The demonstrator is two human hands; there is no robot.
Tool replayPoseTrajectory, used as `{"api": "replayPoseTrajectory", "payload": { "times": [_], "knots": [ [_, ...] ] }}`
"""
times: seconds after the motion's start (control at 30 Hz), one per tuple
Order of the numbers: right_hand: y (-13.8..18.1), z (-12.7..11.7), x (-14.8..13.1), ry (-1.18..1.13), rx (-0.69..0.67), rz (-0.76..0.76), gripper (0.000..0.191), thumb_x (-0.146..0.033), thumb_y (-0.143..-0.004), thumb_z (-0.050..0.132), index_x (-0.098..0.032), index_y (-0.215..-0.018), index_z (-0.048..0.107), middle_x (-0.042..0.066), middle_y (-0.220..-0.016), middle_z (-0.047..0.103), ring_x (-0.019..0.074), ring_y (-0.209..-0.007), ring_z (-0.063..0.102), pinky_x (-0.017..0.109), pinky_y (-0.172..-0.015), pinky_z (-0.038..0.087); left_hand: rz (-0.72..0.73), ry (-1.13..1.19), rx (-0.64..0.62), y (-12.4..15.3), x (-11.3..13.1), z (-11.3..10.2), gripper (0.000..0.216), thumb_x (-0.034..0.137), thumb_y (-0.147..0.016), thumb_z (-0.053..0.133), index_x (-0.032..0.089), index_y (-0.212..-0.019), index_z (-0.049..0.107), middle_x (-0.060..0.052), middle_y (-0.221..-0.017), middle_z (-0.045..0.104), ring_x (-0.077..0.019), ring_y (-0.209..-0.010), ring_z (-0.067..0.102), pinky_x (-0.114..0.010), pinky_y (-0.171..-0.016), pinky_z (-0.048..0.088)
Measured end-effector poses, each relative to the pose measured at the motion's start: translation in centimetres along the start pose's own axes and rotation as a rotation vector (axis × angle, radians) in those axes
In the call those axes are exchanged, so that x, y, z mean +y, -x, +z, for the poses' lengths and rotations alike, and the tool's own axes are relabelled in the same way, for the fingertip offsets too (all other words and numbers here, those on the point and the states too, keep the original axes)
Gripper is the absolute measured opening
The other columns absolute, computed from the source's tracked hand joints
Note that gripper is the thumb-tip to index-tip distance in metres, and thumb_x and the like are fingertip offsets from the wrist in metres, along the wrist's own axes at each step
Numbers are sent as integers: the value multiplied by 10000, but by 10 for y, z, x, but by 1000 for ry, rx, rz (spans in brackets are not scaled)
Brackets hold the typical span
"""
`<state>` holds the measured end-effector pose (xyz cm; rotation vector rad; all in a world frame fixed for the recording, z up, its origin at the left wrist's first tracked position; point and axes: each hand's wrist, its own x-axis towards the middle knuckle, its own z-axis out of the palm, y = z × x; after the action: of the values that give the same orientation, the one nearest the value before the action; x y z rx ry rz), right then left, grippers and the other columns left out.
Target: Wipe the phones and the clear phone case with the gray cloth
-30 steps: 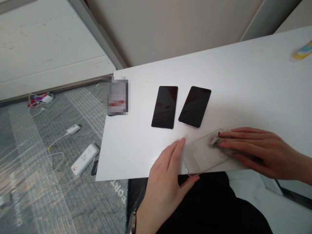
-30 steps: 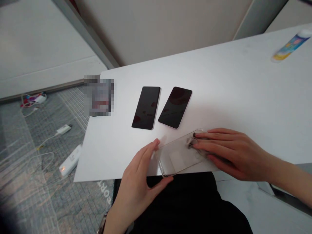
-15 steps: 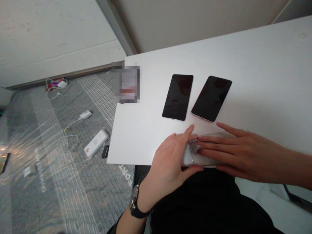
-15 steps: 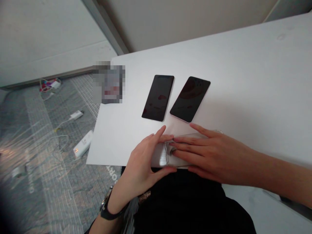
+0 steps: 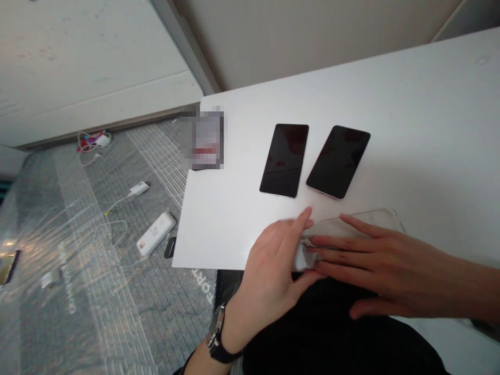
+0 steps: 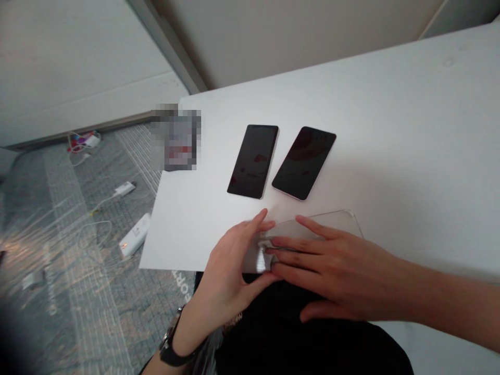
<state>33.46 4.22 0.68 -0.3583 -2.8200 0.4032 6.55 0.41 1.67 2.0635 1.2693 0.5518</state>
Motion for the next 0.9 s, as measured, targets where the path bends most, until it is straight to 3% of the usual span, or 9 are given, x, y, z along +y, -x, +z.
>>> {"api": "replayPoseTrajectory", "payload": {
  "times": [0.1, 0.23, 0.33, 0.4, 0.5, 0.6, 0.67, 0.8, 0.9],
  "knots": [
    [5, -7, 14, 114, 30, 20, 617, -554, -1102, 511, -179, -1593, 511, 65, -1553, 625, 234, -1467, 557, 471, -1395, 14, 17, 18, 23, 2, -4, 1, 968, 479, -960, 793, 333, -1699, 185, -77, -1517, 630, -271, -1369, 603, -471, -1189, 487],
    [60, -26, 18, 324, -11, 79, 525, -387, -1146, 438, -116, -1592, 487, 97, -1564, 613, 231, -1409, 601, 521, -1391, 99, 30, 19, 48, 2, -7, 4, 1016, 499, -928, 823, 305, -1700, 190, -76, -1498, 644, -275, -1330, 606, -458, -1167, 484],
    [90, -33, 9, 286, -44, 155, 503, -290, -1113, 465, -166, -1599, 499, 77, -1619, 555, 241, -1437, 579, 491, -1392, 171, 27, 13, 55, 0, -6, 5, 1015, 497, -917, 834, 298, -1693, 211, -71, -1488, 652, -276, -1321, 604, -451, -1155, 478],
    [86, -32, 0, 225, -42, 130, 505, -267, -1087, 492, -185, -1584, 524, 48, -1605, 572, 236, -1481, 536, 466, -1396, 174, 31, 17, 50, -1, -6, 4, 1010, 501, -913, 838, 303, -1689, 222, -67, -1484, 656, -276, -1322, 604, -448, -1154, 474],
    [47, -20, -6, 143, -18, 36, 473, -336, -1097, 497, -176, -1534, 580, 12, -1553, 625, 204, -1539, 464, 420, -1400, 114, 41, 13, 37, -2, -4, 1, 1004, 517, -914, 831, 315, -1689, 226, -72, -1490, 651, -280, -1338, 600, -450, -1160, 473],
    [7, -9, 2, 103, 2, -31, 511, -479, -1132, 450, -168, -1507, 605, 36, -1558, 624, 191, -1504, 510, 411, -1392, 36, 58, -6, 17, -2, -4, 0, 969, 497, -926, 823, 311, -1684, 248, -84, -1508, 635, -280, -1366, 588, -455, -1183, 464],
    [0, -6, 11, 153, 5, -57, 553, -513, -1146, 402, -156, -1533, 575, 58, -1585, 597, 195, -1485, 533, 432, -1385, -18, 63, -29, 12, -1, -4, 0, 947, 469, -935, 820, 299, -1679, 260, -88, -1521, 624, -276, -1383, 577, -456, -1203, 450],
    [39, -15, 18, 276, 20, 26, 547, -448, -1146, 440, -121, -1579, 508, 72, -1560, 618, 209, -1467, 555, 448, -1395, 34, 53, -69, 24, 1, -4, 1, 945, 455, -938, 820, 279, -1677, 258, -89, -1518, 628, -273, -1364, 584, -451, -1187, 466],
    [79, -26, 13, 274, 40, 106, 493, -202, -1099, 512, -147, -1589, 506, 44, -1560, 614, 204, -1485, 536, 414, -1399, 130, 60, -95, 29, 0, -4, 2, 911, 478, -939, 811, 268, -1659, 295, -103, -1485, 649, -291, -1319, 606, -472, -1148, 496]
  ]
}}
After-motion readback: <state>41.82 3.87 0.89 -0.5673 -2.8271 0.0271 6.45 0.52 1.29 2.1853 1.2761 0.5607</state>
